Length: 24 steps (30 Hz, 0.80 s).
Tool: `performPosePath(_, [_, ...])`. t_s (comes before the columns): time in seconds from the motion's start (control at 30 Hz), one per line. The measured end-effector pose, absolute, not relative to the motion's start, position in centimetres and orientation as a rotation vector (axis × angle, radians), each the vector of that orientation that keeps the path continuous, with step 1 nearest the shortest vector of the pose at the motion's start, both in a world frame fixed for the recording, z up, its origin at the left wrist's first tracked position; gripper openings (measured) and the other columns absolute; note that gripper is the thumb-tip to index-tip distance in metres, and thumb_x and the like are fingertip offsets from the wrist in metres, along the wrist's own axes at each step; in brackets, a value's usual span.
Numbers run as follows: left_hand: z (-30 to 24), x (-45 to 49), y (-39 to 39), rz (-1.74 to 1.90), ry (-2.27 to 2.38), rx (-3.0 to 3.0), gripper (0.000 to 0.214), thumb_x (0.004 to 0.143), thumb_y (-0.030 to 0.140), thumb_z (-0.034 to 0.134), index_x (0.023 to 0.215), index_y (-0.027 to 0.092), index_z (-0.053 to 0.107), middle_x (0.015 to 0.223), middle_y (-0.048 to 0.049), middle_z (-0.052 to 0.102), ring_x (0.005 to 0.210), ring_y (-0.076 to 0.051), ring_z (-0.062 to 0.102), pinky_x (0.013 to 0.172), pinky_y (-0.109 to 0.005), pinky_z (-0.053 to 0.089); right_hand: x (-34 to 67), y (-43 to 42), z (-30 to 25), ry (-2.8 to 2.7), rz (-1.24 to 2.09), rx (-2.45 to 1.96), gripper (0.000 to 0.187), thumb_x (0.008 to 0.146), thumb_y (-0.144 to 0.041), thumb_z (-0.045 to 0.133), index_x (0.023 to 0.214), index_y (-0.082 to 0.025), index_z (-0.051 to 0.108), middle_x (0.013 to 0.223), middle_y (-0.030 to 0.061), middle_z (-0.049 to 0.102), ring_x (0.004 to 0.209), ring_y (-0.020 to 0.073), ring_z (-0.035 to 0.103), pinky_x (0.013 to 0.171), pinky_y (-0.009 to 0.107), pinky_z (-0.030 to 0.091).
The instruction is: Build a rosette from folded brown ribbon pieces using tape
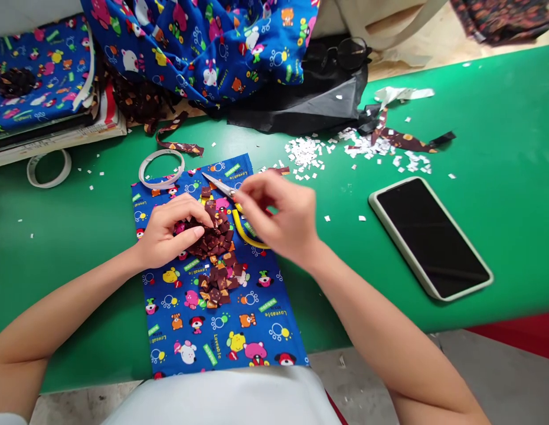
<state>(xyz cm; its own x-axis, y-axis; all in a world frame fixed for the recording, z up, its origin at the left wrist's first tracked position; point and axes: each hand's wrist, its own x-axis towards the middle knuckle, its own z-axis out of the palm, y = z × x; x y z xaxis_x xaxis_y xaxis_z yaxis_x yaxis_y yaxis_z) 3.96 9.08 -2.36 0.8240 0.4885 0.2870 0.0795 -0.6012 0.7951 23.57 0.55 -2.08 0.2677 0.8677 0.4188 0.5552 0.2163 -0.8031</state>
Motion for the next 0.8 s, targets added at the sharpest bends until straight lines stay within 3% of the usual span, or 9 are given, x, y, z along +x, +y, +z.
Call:
performPosePath(0.1, [-2.4, 4.0, 9.0, 0.648, 0.425, 2.186, 0.010, 0.082, 0.010, 0.058, 0.085, 0.017, 0.065, 0.082, -0.0012, 0.072, 0.078, -0.012, 0.059, 0.077, -0.026, 0.048, 27.4, 1.6, -2.4, -1.213, 0.334, -1.734, 0.015, 0.083, -0.030, 0.063, 0.076, -0.017, 0.063, 0.066, 0.0021, 0.064, 0.060, 0.0064, 0.054, 0.056, 0.024, 0.040])
performPosePath(0.2, [-2.6, 4.1, 8.9, 0.691, 0.437, 2.207, 0.017, 0.078, 0.003, 0.058, 0.085, 0.017, 0.065, 0.080, 0.0003, 0.071, 0.075, -0.011, 0.058, 0.074, -0.024, 0.048, 30.8, 2.5, -3.6, -1.124, 0.179, -2.029, 0.012, 0.078, -0.026, 0.063, 0.074, -0.015, 0.066, 0.065, 0.0007, 0.063, 0.059, 0.0088, 0.054, 0.060, 0.028, 0.041])
performPosePath(0.4, [-2.9, 4.2, 8.9, 0.715, 0.394, 2.245, 0.020, 0.081, 0.002, 0.059, 0.089, 0.018, 0.066, 0.084, 0.0002, 0.073, 0.078, -0.010, 0.062, 0.076, -0.022, 0.050, 32.8, 2.9, -5.3, -1.197, 0.125, -2.119, 0.008, 0.076, -0.019, 0.064, 0.070, -0.024, 0.065, 0.071, 0.0017, 0.067, 0.064, 0.0158, 0.056, 0.066, 0.036, 0.044])
performPosePath(0.6, [-2.8, 4.2, 9.0, 0.781, 0.368, 2.247, 0.012, 0.083, 0.008, 0.064, 0.089, 0.018, 0.066, 0.085, -0.0001, 0.074, 0.075, -0.009, 0.062, 0.074, -0.021, 0.051, 31.2, 2.5, -4.3, -1.218, 0.138, -1.987, 0.015, 0.084, -0.025, 0.060, 0.070, -0.026, 0.062, 0.070, 0.0027, 0.063, 0.062, 0.0143, 0.049, 0.064, 0.036, 0.038])
performPosePath(0.67, [-2.8, 4.3, 9.0, 0.799, 0.345, 2.245, 0.010, 0.083, 0.010, 0.066, 0.089, 0.018, 0.066, 0.083, -0.0001, 0.074, 0.074, -0.009, 0.062, 0.073, -0.021, 0.051, 29.6, 2.4, -3.9, -1.187, 0.138, -1.864, 0.016, 0.080, -0.022, 0.065, 0.066, -0.024, 0.059, 0.065, 0.0014, 0.059, 0.058, 0.0129, 0.046, 0.057, 0.033, 0.036])
performPosePath(0.8, [-2.8, 4.4, 9.0, 0.823, 0.291, 2.250, 0.004, 0.083, 0.014, 0.069, 0.085, 0.017, 0.067, 0.077, 0.0007, 0.073, 0.071, -0.008, 0.062, 0.072, -0.021, 0.051, 25.3, 1.5, -3.2, -1.358, 0.397, -1.628, 0.014, 0.087, -0.027, 0.062, 0.074, -0.022, 0.064, 0.069, 0.0002, 0.066, 0.058, 0.0116, 0.055, 0.055, 0.029, 0.043])
